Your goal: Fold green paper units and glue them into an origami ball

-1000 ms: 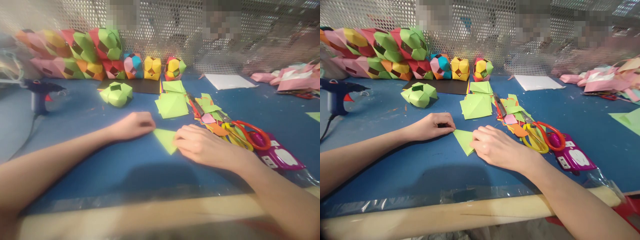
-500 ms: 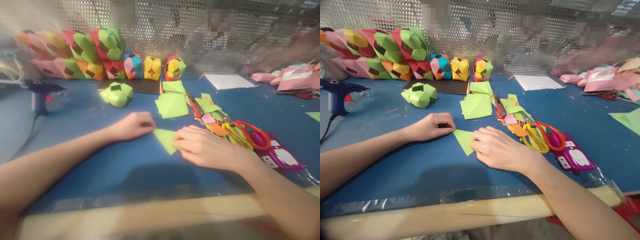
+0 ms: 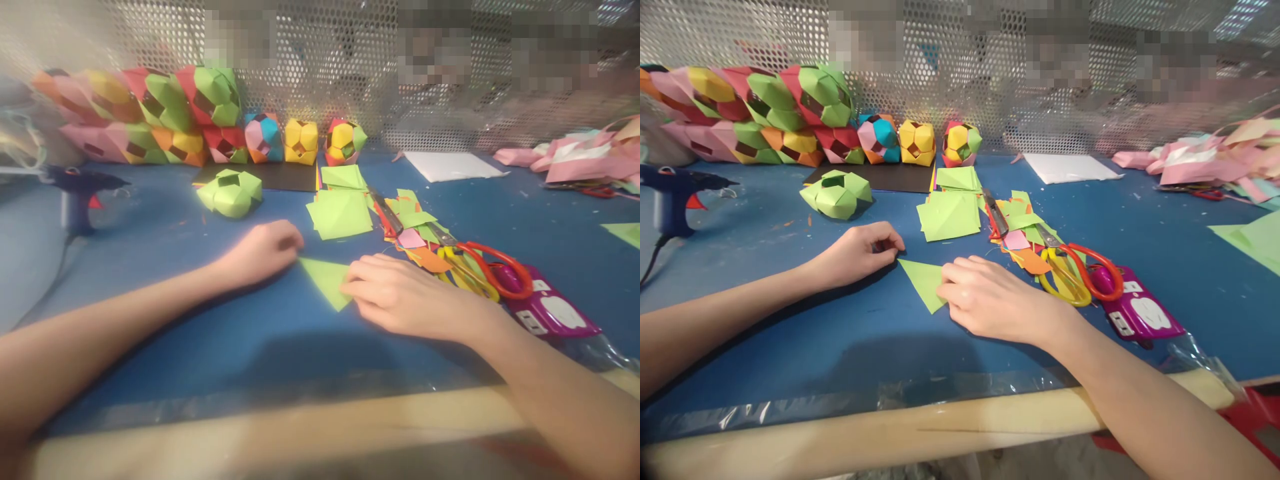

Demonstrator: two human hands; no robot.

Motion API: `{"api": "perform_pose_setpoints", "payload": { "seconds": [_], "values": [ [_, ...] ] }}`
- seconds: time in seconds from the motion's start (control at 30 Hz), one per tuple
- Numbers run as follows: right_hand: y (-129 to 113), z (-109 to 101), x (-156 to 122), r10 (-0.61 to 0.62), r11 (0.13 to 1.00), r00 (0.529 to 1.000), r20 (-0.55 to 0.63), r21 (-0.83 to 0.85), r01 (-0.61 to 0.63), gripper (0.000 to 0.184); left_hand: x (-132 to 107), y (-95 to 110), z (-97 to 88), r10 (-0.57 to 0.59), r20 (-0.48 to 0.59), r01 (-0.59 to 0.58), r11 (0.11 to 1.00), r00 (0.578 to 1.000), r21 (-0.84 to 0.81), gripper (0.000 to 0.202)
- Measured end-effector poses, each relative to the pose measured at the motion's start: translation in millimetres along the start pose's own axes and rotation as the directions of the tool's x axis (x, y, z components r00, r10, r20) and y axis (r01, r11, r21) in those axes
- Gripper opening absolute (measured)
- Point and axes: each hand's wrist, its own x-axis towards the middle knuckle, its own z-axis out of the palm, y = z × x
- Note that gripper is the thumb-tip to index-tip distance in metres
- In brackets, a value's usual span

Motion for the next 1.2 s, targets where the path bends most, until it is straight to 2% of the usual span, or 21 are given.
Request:
{"api": "perform_pose_setpoints", "payload": {
  "seconds": [0.07,0.13,0.2,0.27,0.37,0.47,0.57,0.7,0.77,0.9,1.0,1.1,1.2],
  "values": [
    [0,-1,1,0.004,1.0,1.0,0.011,0.002,-0.004,0.021,-4,10,-1.4,0.015,-0.106,-0.014,1.0,0.994,0.013,0.015],
    [0,-1,1,0.005,1.0,1.0,0.026,0.012,-0.005,0.02,-10,25,0.3,0.117,-0.135,-0.117,0.993,0.984,0.01,0.015],
    [-1,-2,2,0.003,1.0,0.999,0.035,0.022,-0.004,0.019,-18,38,6.0,0.281,-0.058,-0.281,0.96,0.958,0.008,0.018],
    [-1,-2,2,0.005,1.0,0.999,0.042,0.027,-0.006,0.018,-25,47,14.3,0.409,0.087,-0.416,0.907,0.908,0.072,0.022],
    [-1,-5,0,0.028,0.998,0.997,0.067,0.062,-0.032,0.021,-30,50,25.5,0.488,0.196,-0.525,0.814,0.851,0.25,0.033],
    [-1,-9,-2,0.08,0.987,0.992,0.098,0.133,-0.093,0.023,-30,50,30.5,0.49,0.172,-0.517,0.77,0.854,0.374,0.037],
    [0,-10,-1,0.153,0.973,0.982,0.112,0.158,-0.17,0.022,-28,51,32.0,0.432,0.133,-0.444,0.782,0.892,0.438,0.037],
    [3,-1,4,0.236,0.958,0.971,0.032,0.158,-0.238,0.022,-26,55,34.0,0.359,0.122,-0.372,0.797,0.925,0.476,0.036],
    [5,8,8,0.243,0.958,0.969,-0.046,0.17,-0.232,0.021,-26,56,34.9,0.336,0.13,-0.356,0.804,0.933,0.477,0.036],
    [9,18,11,0.148,0.975,0.979,-0.143,0.19,-0.12,0.031,-27,57,34.8,0.289,0.171,-0.336,0.813,0.942,0.475,0.036],
    [11,10,5,0.17,0.977,0.984,-0.052,0.141,-0.161,0.032,-27,58,33.5,0.253,0.219,-0.329,0.816,0.942,0.475,0.036],
    [15,-4,-11,0.282,0.958,0.956,0.074,0.023,-0.285,0.028,-27,57,32.8,0.242,0.24,-0.331,0.814,0.94,0.477,0.036],
    [23,-12,-27,0.362,0.932,0.93,0.06,-0.04,-0.36,0.026,-28,56,33.5,0.264,0.227,-0.344,0.805,0.937,0.484,0.036]
  ]
}}
